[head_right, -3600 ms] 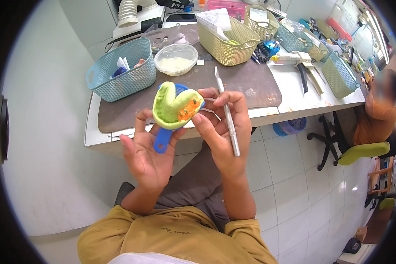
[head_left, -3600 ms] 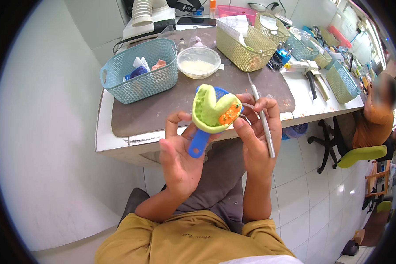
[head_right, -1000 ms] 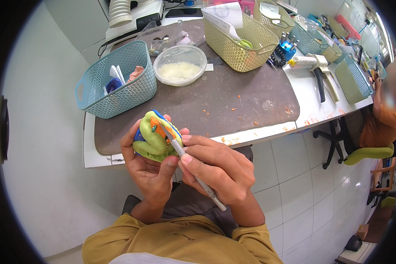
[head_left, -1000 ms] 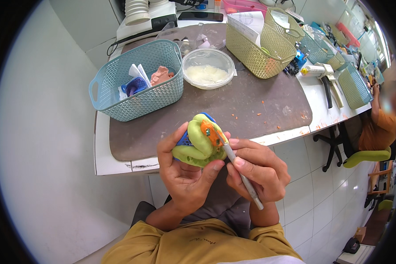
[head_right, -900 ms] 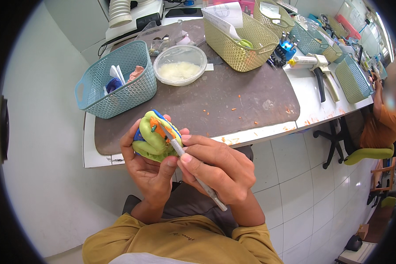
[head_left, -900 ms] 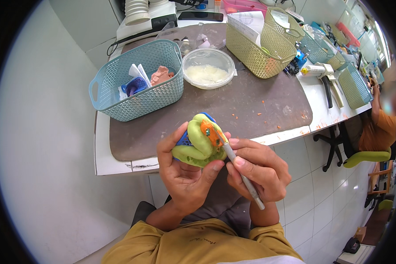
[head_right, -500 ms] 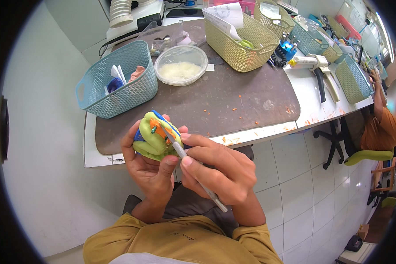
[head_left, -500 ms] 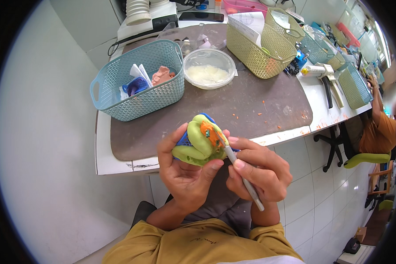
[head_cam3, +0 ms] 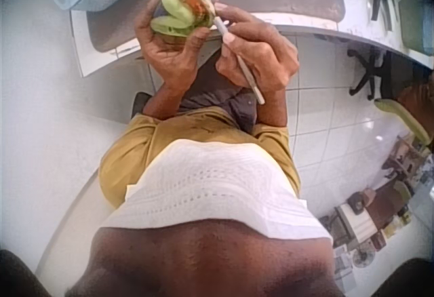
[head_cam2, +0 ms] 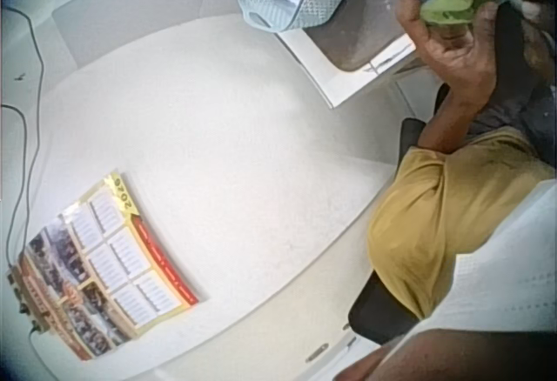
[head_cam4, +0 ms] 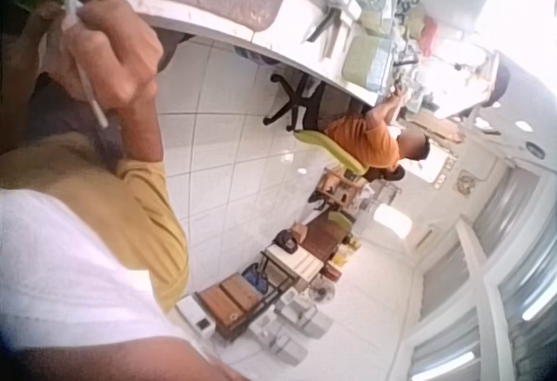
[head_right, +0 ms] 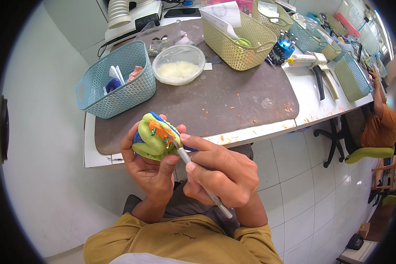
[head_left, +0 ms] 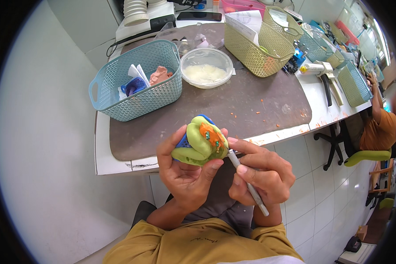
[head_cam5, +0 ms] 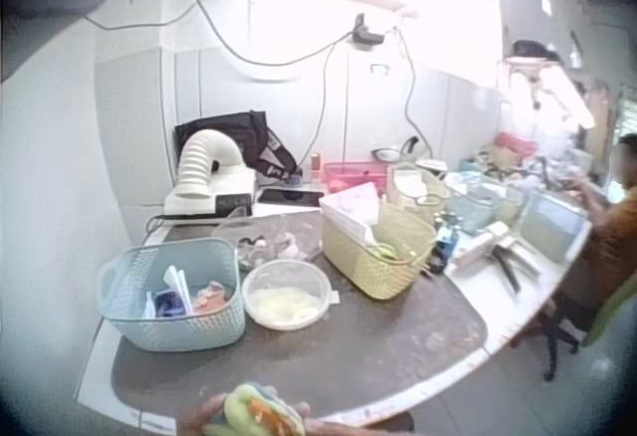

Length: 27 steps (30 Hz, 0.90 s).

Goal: The person holds a small green and blue plastic mold containing orange clay and uses a fine metal sculpting tool to carve and shape the clay inside the mold. The person repeatedly rotates the mold and uses the tool to refine the clay's surface and edges.

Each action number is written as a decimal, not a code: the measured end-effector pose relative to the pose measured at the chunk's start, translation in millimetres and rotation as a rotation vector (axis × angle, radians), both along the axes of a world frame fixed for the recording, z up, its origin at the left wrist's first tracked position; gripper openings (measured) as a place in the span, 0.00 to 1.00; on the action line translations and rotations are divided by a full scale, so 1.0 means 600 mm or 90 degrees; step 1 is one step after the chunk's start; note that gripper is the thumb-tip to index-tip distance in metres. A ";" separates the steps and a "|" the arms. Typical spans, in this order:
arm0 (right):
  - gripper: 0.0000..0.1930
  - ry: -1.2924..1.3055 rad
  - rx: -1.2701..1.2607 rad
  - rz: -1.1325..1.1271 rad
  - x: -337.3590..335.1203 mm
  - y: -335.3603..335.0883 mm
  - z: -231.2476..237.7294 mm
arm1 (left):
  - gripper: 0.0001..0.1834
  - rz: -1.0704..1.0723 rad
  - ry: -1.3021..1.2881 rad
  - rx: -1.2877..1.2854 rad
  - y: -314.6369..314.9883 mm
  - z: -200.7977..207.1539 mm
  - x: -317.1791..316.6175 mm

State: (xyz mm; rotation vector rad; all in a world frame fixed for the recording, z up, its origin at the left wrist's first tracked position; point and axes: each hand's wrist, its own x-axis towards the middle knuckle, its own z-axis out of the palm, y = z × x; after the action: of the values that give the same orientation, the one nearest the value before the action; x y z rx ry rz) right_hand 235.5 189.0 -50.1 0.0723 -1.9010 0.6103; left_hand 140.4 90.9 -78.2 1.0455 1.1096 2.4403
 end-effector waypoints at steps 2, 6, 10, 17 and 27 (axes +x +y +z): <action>0.06 -0.003 -0.005 0.000 0.001 -0.001 0.001 | 0.40 -0.001 -0.006 -0.001 0.000 0.000 0.001; 0.07 0.022 -0.021 -0.011 -0.001 -0.003 0.001 | 0.40 0.000 -0.005 0.003 0.001 0.000 0.002; 0.09 0.031 -0.023 -0.018 0.000 -0.002 0.002 | 0.40 0.000 -0.009 0.003 0.002 0.000 0.003; 0.09 0.028 -0.025 -0.017 0.002 -0.002 0.003 | 0.40 0.002 -0.013 -0.002 0.002 0.001 0.003; 0.09 0.010 -0.022 -0.020 0.007 -0.003 0.009 | 0.39 -0.001 -0.002 -0.004 0.002 0.000 0.003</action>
State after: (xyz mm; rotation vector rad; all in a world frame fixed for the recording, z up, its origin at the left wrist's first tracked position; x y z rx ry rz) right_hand 239.6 187.3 -44.7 0.0246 -1.8727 0.6185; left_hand 142.2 91.9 -78.1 1.0397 1.1143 2.4355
